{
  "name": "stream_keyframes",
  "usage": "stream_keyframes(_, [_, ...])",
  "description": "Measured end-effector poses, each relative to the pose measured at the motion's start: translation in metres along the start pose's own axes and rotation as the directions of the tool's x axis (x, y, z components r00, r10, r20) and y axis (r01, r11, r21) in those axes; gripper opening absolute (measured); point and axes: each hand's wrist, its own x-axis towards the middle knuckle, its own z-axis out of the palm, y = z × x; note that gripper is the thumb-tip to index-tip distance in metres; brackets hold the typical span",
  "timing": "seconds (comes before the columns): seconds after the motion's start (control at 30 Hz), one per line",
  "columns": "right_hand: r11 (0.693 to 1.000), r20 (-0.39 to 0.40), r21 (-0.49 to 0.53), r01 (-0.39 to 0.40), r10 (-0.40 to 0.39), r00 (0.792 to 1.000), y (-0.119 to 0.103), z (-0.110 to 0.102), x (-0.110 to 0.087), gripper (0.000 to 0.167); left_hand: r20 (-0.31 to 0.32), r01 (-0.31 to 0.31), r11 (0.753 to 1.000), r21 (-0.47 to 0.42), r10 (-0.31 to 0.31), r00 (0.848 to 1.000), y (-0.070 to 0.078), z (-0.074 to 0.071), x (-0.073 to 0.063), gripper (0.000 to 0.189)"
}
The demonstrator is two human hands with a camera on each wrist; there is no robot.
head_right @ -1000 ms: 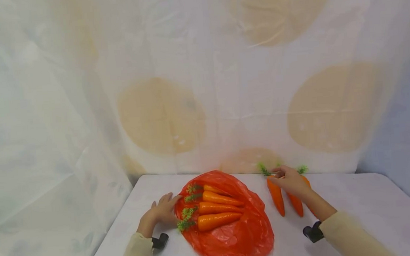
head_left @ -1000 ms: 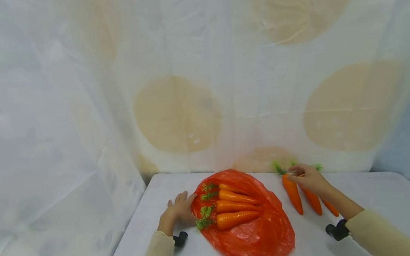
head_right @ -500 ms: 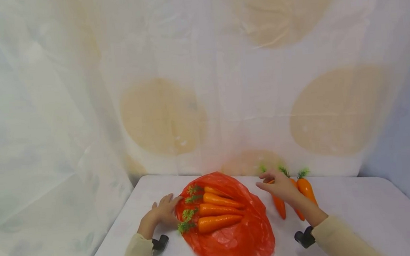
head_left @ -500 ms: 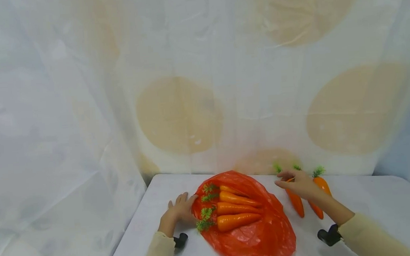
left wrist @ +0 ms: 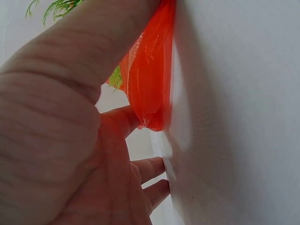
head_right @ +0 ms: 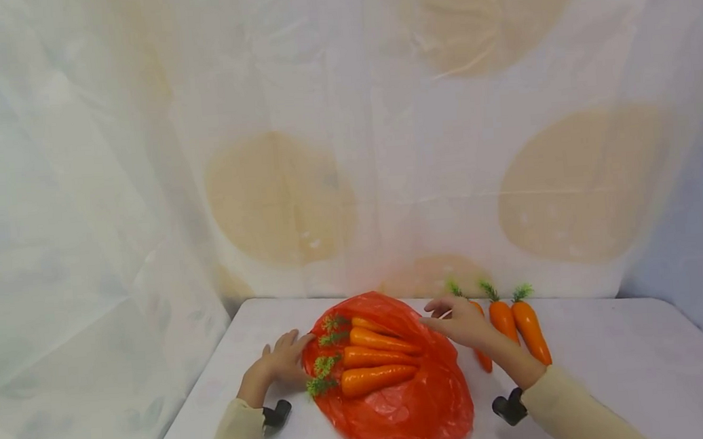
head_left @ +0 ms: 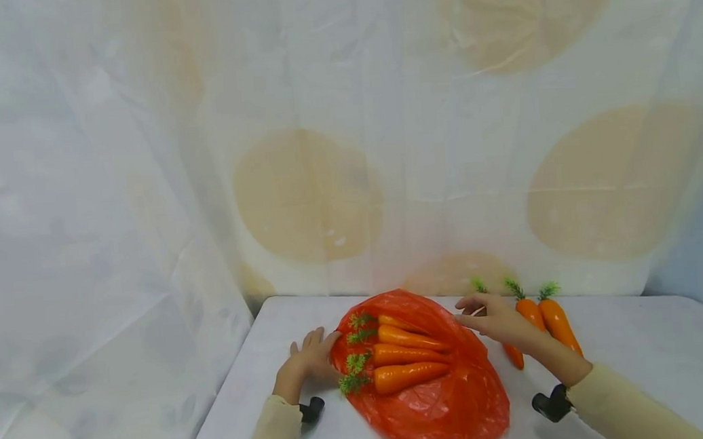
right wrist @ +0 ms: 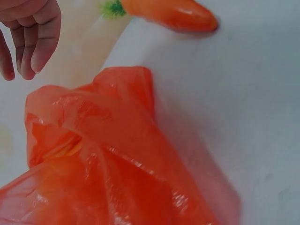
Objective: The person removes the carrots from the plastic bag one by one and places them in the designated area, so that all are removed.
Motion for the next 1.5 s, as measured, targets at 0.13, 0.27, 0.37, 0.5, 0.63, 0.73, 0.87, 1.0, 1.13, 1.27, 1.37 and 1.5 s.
stream_keyframes(0.13, [0.999,0.004,0.017,0.033,-0.033,0.999,-0.006,0.007,0.002,0.041,-0.004,-0.001,1.000,0.008,0.001,1.000,0.000,0.000,0.000,0.092])
stream_keyframes(0.27, [0.995,0.039,0.059,0.078,-0.081,0.996,-0.007,0.014,0.006,0.043,-0.007,0.004,1.000,0.003,-0.004,1.000,0.000,0.001,0.000,0.093])
stream_keyframes(0.37, [0.990,0.074,0.100,0.095,-0.103,0.992,-0.007,0.020,0.009,0.044,-0.009,0.007,1.000,-0.003,-0.007,1.000,0.000,0.002,0.000,0.093])
stream_keyframes(0.5, [0.985,0.103,0.129,0.113,-0.127,0.987,-0.011,0.027,0.010,0.044,-0.007,0.009,1.000,0.007,-0.009,1.000,0.000,0.001,0.000,0.093])
stream_keyframes(0.63, [0.981,0.128,0.143,0.131,-0.150,0.980,-0.018,0.033,0.009,0.046,-0.002,0.005,1.000,0.011,-0.005,1.000,0.000,0.000,-0.001,0.092])
stream_keyframes(0.73, [0.978,0.153,0.146,0.151,-0.173,0.973,-0.023,0.039,0.007,0.046,-0.003,0.000,1.000,0.008,0.000,1.000,-0.001,0.000,-0.001,0.092])
stream_keyframes(0.87, [0.974,0.180,0.126,0.188,-0.209,0.961,-0.026,0.048,0.007,0.043,-0.004,-0.007,1.000,0.015,0.008,1.000,-0.002,0.000,-0.002,0.092])
stream_keyframes(1.0, [0.970,0.213,0.118,0.211,-0.232,0.949,-0.030,0.057,0.008,0.041,-0.005,-0.013,1.000,0.024,0.013,1.000,-0.002,-0.001,-0.002,0.092])
stream_keyframes(1.13, [0.965,0.250,0.141,0.219,-0.249,0.936,-0.034,0.064,0.007,0.041,-0.004,-0.013,1.000,0.026,0.013,1.000,-0.002,-0.001,-0.002,0.092])
stream_keyframes(1.27, [0.966,0.284,0.141,0.216,-0.249,0.926,-0.035,0.072,0.005,0.040,-0.003,-0.016,1.000,0.022,0.016,1.000,-0.002,0.000,-0.002,0.092])
stream_keyframes(1.37, [0.965,0.326,0.159,0.208,-0.250,0.912,-0.033,0.078,0.004,0.040,-0.002,-0.018,1.000,0.009,0.018,1.000,-0.002,0.000,-0.002,0.093])
stream_keyframes(1.5, [0.959,0.378,0.203,0.200,-0.265,0.887,-0.031,0.084,0.003,0.039,-0.001,-0.019,1.000,0.002,0.019,1.000,-0.003,0.000,-0.001,0.093])
